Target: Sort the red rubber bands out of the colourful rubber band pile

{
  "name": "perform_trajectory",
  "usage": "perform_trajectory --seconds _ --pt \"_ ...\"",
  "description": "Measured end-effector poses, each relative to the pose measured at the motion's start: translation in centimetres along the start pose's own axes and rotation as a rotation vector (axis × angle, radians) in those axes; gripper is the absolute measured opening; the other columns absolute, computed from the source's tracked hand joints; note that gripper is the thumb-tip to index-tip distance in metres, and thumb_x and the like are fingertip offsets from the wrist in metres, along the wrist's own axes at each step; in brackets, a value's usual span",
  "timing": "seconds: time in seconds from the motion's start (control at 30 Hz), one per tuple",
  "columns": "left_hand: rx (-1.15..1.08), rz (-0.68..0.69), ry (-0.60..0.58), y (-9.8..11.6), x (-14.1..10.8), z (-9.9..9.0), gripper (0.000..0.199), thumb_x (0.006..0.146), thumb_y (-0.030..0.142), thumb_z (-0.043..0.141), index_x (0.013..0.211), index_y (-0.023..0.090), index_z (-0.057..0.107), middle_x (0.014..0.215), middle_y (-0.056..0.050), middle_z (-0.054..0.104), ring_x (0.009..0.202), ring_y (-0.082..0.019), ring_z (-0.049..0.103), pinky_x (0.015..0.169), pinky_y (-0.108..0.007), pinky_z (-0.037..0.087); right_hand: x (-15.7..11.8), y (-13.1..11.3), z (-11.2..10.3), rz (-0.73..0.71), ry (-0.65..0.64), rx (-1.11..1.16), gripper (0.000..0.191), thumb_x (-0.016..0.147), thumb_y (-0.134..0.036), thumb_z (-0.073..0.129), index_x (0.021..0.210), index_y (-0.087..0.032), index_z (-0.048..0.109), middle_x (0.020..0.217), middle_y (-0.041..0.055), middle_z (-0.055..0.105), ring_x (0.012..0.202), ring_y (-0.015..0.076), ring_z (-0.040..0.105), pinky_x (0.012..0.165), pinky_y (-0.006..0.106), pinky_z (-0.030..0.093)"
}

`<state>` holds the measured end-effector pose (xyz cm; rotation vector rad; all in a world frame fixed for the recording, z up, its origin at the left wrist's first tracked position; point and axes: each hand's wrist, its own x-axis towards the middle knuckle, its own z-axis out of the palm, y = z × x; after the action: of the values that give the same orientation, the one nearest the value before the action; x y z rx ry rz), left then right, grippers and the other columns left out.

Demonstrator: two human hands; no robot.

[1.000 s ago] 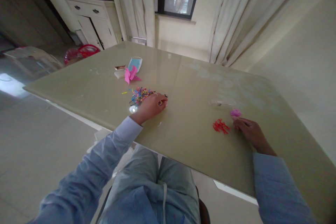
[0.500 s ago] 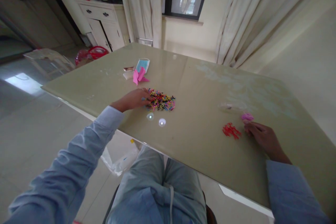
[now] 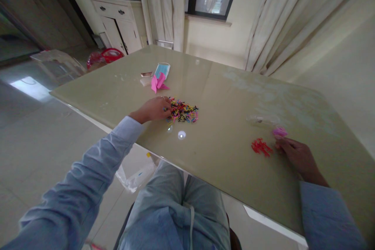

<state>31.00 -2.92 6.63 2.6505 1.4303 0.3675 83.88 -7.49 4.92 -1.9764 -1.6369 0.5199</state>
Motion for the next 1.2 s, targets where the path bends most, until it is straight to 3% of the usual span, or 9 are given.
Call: perform_trajectory --seconds 0.27,0.5,0.6,0.7,1.03,1.2 --pt "0.087 -0.063 -0.051 0.0 0.4 0.2 0.021 0.084 0.030 0.060 0.081 0.020 0.078 0.091 -0.007 0.071 0.090 -0.020 0.065 0.085 -0.031 0.049 0.0 -0.2 0.0 -0.012 -0.012 -0.035 0.058 0.068 -0.074 0.046 0.058 -0.019 0.059 0.058 0.0071 0.058 0.057 0.0206 0.052 0.062 0.034 0.038" --pt "-0.030 -0.122 0.089 -0.8 0.1 0.7 0.026 0.085 0.031 0.056 0.085 0.017 0.078 0.098 -0.008 0.073 0.092 -0.021 0.066 0.087 -0.032 0.051 0.1 0.2 0.1 -0.033 0.000 -0.024 0.059 0.069 -0.076 0.048 0.059 -0.018 0.060 0.058 0.0069 0.059 0.058 0.0212 0.053 0.062 0.034 0.039" --pt "-0.148 -0.139 0.185 -1.0 0.0 0.3 0.030 0.087 0.036 0.055 0.089 0.015 0.077 0.097 -0.009 0.073 0.088 -0.019 0.065 0.084 -0.031 0.052 -0.1 0.1 0.0 -0.039 0.002 -0.006 0.056 0.070 -0.073 0.050 0.058 -0.019 0.058 0.057 0.0062 0.057 0.057 0.0208 0.052 0.061 0.034 0.039" --pt "-0.208 -0.133 0.189 -0.9 -0.1 -0.4 0.031 0.088 0.037 0.056 0.089 0.014 0.076 0.093 -0.009 0.072 0.083 -0.018 0.063 0.081 -0.031 0.051 -0.2 -0.1 0.0 -0.035 -0.003 -0.005 0.054 0.071 -0.071 0.050 0.057 -0.019 0.058 0.056 0.0060 0.056 0.057 0.0208 0.051 0.060 0.034 0.038" --pt "-0.237 -0.114 0.186 0.8 0.1 -1.3 0.029 0.092 0.034 0.053 0.081 0.013 0.069 0.080 -0.006 0.069 0.072 -0.015 0.058 0.071 -0.027 0.047 -0.2 -0.1 0.0 -0.037 -0.007 -0.028 0.058 0.072 -0.074 0.048 0.059 -0.018 0.058 0.056 0.0066 0.055 0.055 0.0195 0.049 0.057 0.033 0.037" --pt "-0.510 -0.040 0.236 3.8 0.5 -1.2 0.034 0.093 0.043 0.056 0.091 0.013 0.072 0.087 -0.008 0.071 0.077 -0.015 0.063 0.069 -0.025 0.049 0.0 0.5 0.2 -0.052 -0.024 0.001 0.057 0.076 -0.072 0.049 0.060 -0.018 0.058 0.055 0.0053 0.055 0.054 0.0177 0.049 0.057 0.031 0.037"
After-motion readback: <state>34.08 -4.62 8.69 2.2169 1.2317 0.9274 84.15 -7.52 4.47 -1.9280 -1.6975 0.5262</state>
